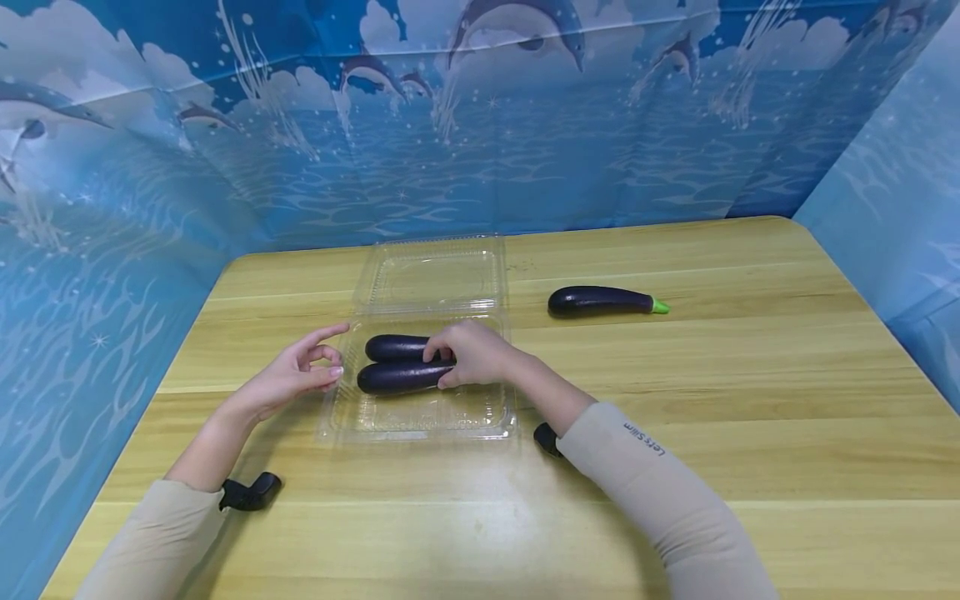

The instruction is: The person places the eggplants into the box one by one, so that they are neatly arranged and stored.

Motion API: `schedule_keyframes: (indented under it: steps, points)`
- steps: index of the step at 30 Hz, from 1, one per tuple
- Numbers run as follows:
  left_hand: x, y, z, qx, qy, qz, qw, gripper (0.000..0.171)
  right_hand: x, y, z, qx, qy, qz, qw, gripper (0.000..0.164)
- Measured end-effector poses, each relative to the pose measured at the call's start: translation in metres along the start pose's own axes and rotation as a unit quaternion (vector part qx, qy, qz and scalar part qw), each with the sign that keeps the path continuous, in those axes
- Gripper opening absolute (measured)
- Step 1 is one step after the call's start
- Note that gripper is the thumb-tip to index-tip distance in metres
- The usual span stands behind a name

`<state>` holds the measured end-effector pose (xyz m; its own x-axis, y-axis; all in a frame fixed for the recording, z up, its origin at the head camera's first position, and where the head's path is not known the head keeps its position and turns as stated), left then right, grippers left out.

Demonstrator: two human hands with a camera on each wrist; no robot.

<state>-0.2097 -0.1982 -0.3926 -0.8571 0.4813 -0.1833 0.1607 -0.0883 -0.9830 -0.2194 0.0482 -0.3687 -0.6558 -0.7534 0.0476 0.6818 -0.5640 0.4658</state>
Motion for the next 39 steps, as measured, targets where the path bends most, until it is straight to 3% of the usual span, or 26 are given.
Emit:
schedule_keyframes:
  steps: [8,23,39]
  points:
    - [-0.001,0.000,0.000,0.001,-0.002,0.003,1.0000,0.069,-0.001,0.002,0.002,0.013,0.004,0.015,1.000,0.030]
    - [-0.001,0.000,-0.001,-0.007,-0.006,0.011,0.9999,0.069,-0.005,-0.007,0.016,0.087,0.002,-0.013,0.996,0.033]
    - [0.000,-0.001,-0.001,0.006,-0.002,0.007,1.0000,0.068,-0.018,-0.019,0.039,0.172,-0.011,-0.018,0.985,0.035]
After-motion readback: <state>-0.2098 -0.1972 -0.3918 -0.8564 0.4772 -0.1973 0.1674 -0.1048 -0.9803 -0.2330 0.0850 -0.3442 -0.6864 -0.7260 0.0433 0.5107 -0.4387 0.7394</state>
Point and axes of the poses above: each hand's wrist, its own x-axis towards the middle knuckle, its own z-axis out of the back of the hand, y = z × x, the point moved 5 cm from there along x, towards the middle knuckle, and after that the axes turned 7 degrees about -x, right-handed, at the moved point
